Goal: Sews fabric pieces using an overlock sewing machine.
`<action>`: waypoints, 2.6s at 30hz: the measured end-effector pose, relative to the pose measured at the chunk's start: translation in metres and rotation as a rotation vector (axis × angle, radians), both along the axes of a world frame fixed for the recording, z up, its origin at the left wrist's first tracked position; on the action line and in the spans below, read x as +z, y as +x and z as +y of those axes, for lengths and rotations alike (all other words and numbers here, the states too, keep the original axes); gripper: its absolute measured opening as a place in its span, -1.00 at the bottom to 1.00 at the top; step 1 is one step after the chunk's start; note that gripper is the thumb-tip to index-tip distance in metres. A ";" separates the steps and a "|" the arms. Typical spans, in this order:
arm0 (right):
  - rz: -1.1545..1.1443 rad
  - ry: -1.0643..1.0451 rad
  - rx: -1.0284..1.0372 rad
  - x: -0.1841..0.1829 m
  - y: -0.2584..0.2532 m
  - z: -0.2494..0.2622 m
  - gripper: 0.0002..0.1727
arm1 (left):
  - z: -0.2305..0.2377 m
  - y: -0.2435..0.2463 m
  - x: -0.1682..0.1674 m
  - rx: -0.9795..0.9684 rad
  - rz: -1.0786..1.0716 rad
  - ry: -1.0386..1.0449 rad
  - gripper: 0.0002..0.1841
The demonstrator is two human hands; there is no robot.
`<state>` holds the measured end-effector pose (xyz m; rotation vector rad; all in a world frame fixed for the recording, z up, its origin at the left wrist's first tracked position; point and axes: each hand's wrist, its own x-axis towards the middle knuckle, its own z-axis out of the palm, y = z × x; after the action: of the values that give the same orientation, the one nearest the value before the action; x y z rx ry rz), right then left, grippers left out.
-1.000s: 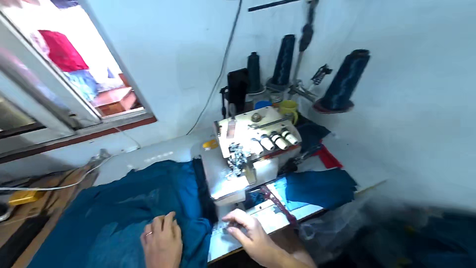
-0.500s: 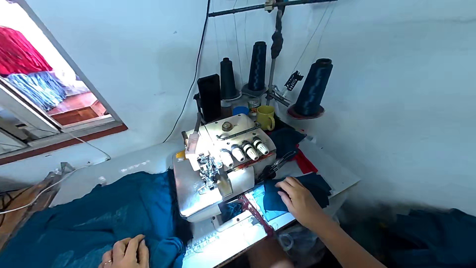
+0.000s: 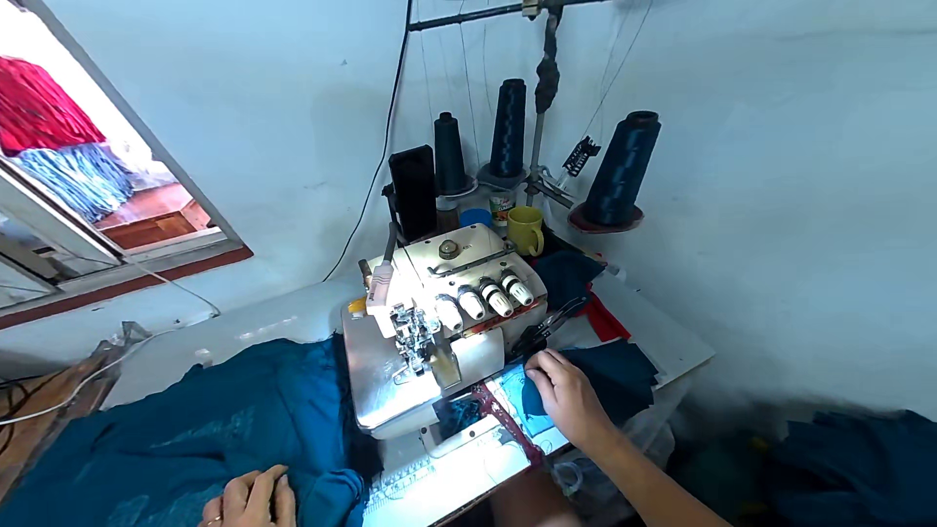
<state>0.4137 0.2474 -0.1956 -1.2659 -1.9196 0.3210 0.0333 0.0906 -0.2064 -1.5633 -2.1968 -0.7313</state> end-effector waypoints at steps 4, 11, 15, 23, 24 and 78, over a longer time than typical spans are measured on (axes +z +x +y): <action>0.026 -0.221 0.153 0.027 -0.052 -0.027 -0.73 | -0.001 -0.001 0.000 0.004 -0.001 0.005 -0.74; -0.256 -0.332 0.403 0.023 -0.104 -0.056 -0.70 | -0.002 0.001 0.002 -0.014 -0.013 0.017 -0.74; -0.030 -0.187 0.306 0.016 -0.062 -0.051 -0.74 | -0.003 -0.001 0.000 -0.021 -0.023 0.029 -0.74; -0.264 -0.190 -0.165 0.002 0.021 -0.017 -0.61 | -0.002 0.001 0.000 -0.012 -0.020 0.030 -0.73; -0.281 -0.246 -0.165 0.004 0.022 -0.015 -0.55 | -0.002 0.000 0.000 -0.012 -0.018 0.029 -0.72; 0.763 -0.609 0.513 -0.002 -0.135 -0.144 -0.84 | -0.050 0.100 0.009 -0.649 -1.406 0.092 -0.80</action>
<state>0.2788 0.1033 -0.1978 -0.7713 -1.4581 1.5050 0.1328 0.0406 -0.1976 -1.9860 -2.1690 -2.7257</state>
